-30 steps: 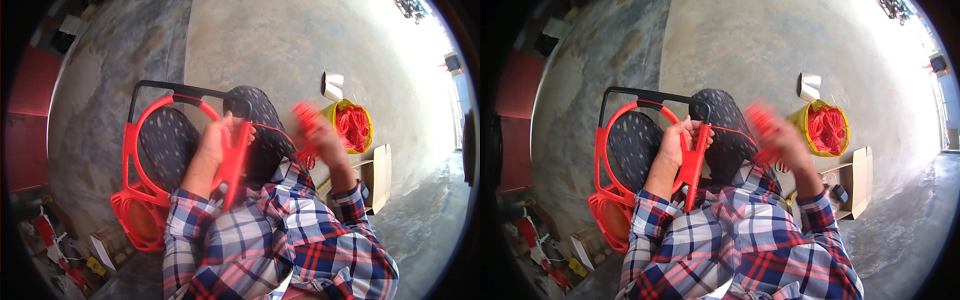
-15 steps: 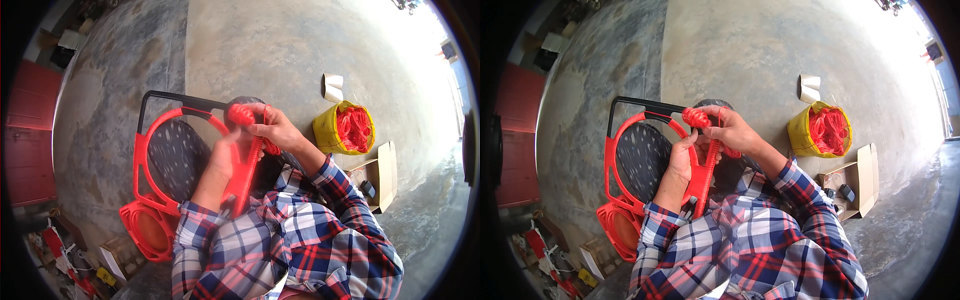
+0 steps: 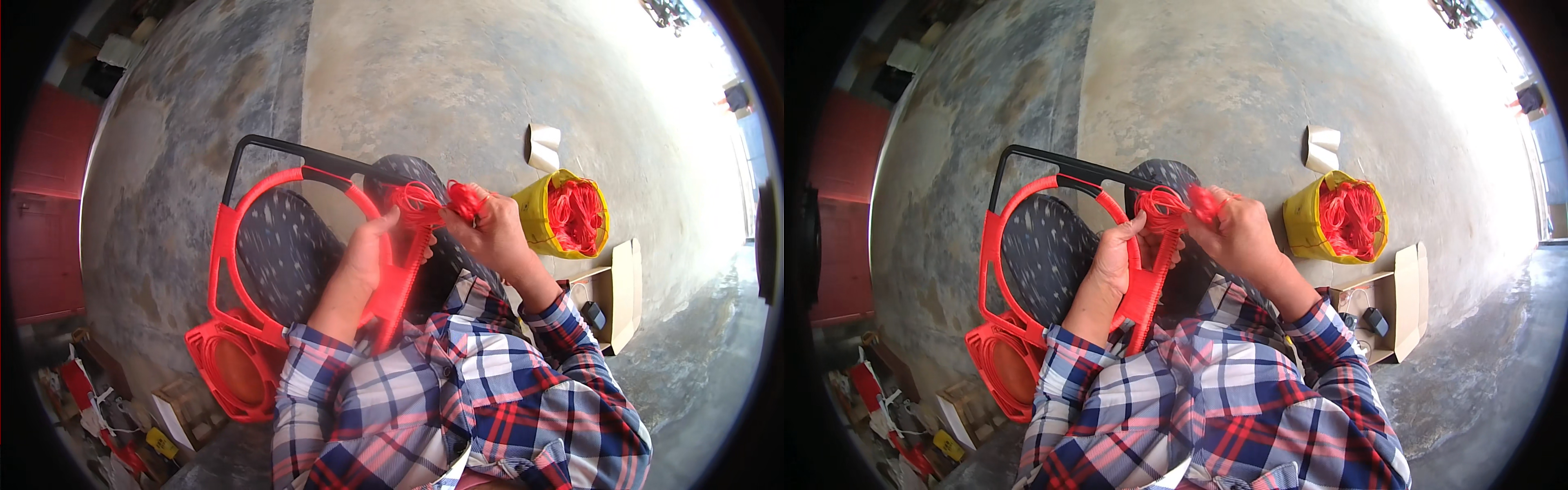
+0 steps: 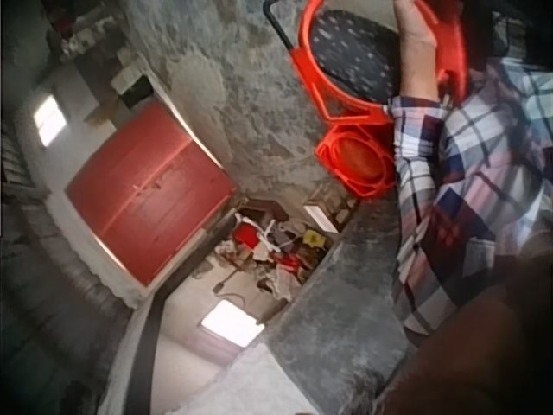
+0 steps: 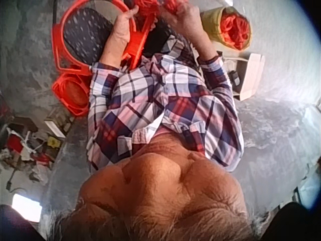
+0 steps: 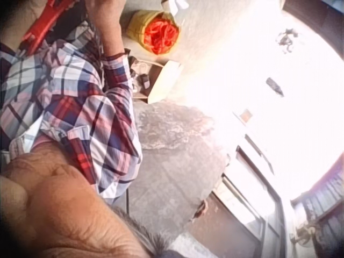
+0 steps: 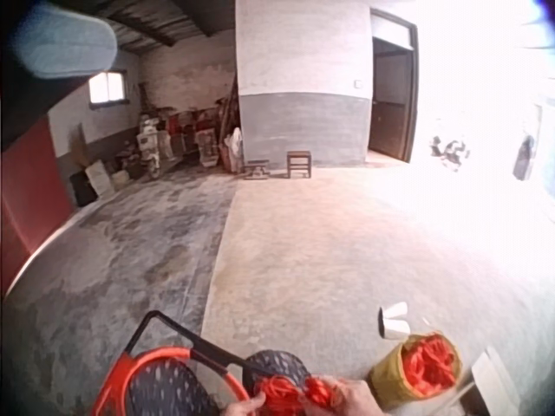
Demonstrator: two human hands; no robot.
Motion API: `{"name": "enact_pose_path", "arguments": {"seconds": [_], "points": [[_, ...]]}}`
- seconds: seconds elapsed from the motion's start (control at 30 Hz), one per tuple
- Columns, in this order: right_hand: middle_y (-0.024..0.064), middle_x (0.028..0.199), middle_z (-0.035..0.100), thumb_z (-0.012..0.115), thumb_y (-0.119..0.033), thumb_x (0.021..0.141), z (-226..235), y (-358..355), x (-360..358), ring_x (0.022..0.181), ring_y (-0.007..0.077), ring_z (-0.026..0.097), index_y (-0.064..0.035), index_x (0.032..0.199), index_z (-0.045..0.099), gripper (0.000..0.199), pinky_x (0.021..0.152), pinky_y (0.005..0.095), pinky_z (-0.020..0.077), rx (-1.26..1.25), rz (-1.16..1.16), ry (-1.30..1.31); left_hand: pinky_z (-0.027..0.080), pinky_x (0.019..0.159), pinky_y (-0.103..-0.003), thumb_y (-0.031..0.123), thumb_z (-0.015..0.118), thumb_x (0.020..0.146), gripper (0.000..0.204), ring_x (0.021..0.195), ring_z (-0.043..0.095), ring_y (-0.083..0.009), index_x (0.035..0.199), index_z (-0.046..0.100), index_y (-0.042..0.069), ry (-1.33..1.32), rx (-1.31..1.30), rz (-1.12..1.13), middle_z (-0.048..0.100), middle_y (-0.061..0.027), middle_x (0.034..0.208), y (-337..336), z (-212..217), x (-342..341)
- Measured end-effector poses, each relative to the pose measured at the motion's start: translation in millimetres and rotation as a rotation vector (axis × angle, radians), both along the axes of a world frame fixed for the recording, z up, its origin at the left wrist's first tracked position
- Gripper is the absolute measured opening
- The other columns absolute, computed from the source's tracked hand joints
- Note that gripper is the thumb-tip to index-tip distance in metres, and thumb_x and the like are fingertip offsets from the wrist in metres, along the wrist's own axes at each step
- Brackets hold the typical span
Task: Wrapping red plastic string around a red plastic furniture frame.
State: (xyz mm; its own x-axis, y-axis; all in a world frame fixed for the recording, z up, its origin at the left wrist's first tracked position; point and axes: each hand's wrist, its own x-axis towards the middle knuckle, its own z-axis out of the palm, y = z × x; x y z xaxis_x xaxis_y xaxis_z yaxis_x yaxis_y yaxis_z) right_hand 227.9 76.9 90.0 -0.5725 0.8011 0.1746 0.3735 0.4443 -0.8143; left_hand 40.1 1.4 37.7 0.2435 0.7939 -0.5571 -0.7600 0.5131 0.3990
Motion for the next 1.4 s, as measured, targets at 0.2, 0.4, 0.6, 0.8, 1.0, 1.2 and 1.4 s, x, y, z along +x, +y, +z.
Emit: {"name": "enact_pose_path", "arguments": {"seconds": [0.2,0.4,0.6,0.8,1.0,1.2,1.4], "points": [[0.0084,0.081,0.066,0.071,-0.009,0.08,-4.0,15.7,19.6,0.074,0.0204,0.062,0.0001,0.093,0.065,0.018,0.07,0.0287,0.0491,-0.176,0.33,0.009,0.053,0.073,-0.04,0.039,0.048,0.094,0.046,0.078,0.066,-0.0315,0.114,0.058,-0.001,0.039,-0.018,0.044,0.067,-0.02,0.095,-2.3,2.7,-5.1],[-0.0027,0.076,0.064,0.081,-0.028,0.076,-27.9,9.5,44.2,0.073,0.0056,0.055,-0.0001,0.094,0.067,0.035,0.07,0.0264,0.0485,-0.584,0.123,-0.019,0.055,0.072,-0.041,0.041,0.048,0.094,0.048,0.078,0.067,-0.0333,0.107,0.062,-0.002,-0.062,0.013,0.005,0.068,-0.021,0.093,-5.5,-7.9,-9.7],[-0.0019,0.076,0.065,0.079,-0.033,0.078,-17.1,13.3,42.5,0.071,0.0056,0.054,0.0027,0.093,0.067,0.041,0.066,0.027,0.0491,-0.721,0.053,0.125,0.054,0.076,-0.041,0.04,0.048,0.094,0.048,0.079,0.066,-0.0331,0.102,0.063,-0.005,-0.086,0.037,-0.003,0.066,-0.0241,0.095,-5.1,-2.6,-7.1],[0.0061,0.083,0.058,0.064,-0.043,0.089,-54.7,4.3,46.8,0.094,0.0152,0.055,-0.0066,0.079,0.057,0.038,0.092,0.0319,0.0401,-0.828,0.062,0.683,0.054,0.076,-0.041,0.039,0.047,0.094,0.049,0.079,0.066,-0.0337,0.102,0.063,-0.006,-0.099,0.059,0.012,0.066,-0.0251,0.094,-4.4,-3.2,-6.3],[-0.0027,0.055,0.033,0.056,-0.047,0.093,-86.5,-17.9,80.8,0.047,0.0103,0.032,-0.0139,0.073,0.043,0.041,0.055,0.0291,0.038,-1.243,-0.043,1.028,0.054,0.074,-0.041,0.038,0.049,0.093,0.045,0.077,0.065,-0.0334,0.107,0.061,-0.003,-0.124,0.092,0.111,0.066,-0.0232,0.093,-7.5,-6.4,-31.8],[-0.0044,0.051,0.027,0.054,-0.043,0.095,-94.1,-15.6,106.4,0.043,0.0085,0.025,-0.0152,0.072,0.041,0.038,0.043,0.0267,0.0243,-1.143,-0.184,0.839,0.051,0.072,-0.041,0.03,0.051,0.09,0.035,0.078,0.063,-0.0335,0.111,0.054,0.003,-0.092,0.199,0.099,0.063,-0.0237,0.093,-1.4,-4.8,-32.8],[0.0053,0.075,0.056,0.059,-0.043,0.092,-112.7,34.5,130.2,0.067,0.0236,0.058,-0.0118,0.087,0.053,0.032,0.067,0.0455,0.0537,-1.051,-0.847,0.969,0.046,0.062,-0.038,0.045,0.05,0.09,0.048,0.073,0.058,-0.0315,0.117,0.05,0.005,-0.122,0.099,0.186,0.061,-0.0217,0.095,-1.6,-9.0,-29.5]]}}
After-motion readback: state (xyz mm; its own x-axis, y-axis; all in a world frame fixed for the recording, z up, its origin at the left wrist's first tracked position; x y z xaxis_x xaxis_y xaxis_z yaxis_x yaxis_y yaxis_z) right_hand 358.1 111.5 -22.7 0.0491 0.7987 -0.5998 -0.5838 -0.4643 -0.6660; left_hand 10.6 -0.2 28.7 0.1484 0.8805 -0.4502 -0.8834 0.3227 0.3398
